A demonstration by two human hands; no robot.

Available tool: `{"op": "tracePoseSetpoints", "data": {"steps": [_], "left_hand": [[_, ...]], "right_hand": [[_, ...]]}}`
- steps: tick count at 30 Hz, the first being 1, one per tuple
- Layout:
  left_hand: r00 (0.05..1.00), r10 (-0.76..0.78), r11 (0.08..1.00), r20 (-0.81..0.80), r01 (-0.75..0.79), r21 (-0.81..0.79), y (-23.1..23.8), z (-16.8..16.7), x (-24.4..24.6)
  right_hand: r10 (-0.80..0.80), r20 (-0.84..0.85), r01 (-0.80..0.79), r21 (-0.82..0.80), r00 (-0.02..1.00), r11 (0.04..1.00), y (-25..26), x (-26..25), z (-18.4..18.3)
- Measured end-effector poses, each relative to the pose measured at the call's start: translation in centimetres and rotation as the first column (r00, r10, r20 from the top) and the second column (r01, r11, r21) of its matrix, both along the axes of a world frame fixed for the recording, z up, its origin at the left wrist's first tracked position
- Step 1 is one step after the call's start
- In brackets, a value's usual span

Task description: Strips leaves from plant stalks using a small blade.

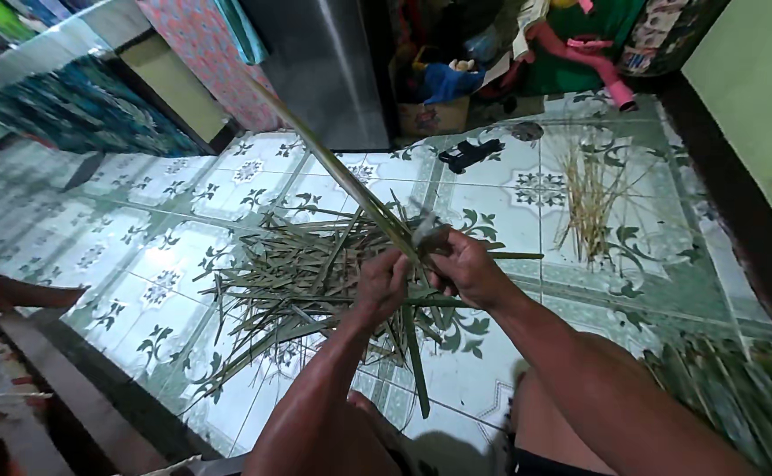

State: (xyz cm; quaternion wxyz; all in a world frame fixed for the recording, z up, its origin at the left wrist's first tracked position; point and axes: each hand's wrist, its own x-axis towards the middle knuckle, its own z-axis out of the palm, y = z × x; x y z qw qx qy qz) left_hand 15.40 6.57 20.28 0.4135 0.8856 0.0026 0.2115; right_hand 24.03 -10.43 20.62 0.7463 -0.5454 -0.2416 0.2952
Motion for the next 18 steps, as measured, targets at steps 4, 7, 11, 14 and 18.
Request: {"op": "tracePoseSetpoints", "data": {"steps": [4, 7, 11, 14, 18], "left_hand": [[0.989, -0.139, 0.989, -0.042, 0.141, 0.042, -0.2, -0.5, 0.1], [0.989, -0.14, 0.988, -0.048, 0.143, 0.063, -0.1, -0.4, 0.2], [0.988, -0.15, 0.985, -0.039, 0.153, 0.081, 0.1, -0.1, 0.2], [0.992, -0.125, 0.977, -0.019, 0.127, 0.172, 0.9, -0.2, 0.1], [0.996, -0.083, 0.932, 0.026, 0.069, 0.356, 1.1, -0.3, -0.1]], "right_hand": [[-0.02, -0.09, 0.022, 0.024, 0.996, 0.999, -0.5, 0.1, 0.3], [-0.013, -0.113, 0.017, 0.033, 0.993, 0.999, -0.7, 0.3, 0.4], [0.061, -0.245, -0.035, 0.109, 0.968, 0.993, -0.8, 0.4, 0.2], [0.172, -0.326, -0.109, 0.204, 0.929, 0.973, -1.0, 0.6, 0.2], [0.141, -0.202, -0.128, 0.072, 0.969, 0.989, -1.1, 0.6, 0.4]]}}
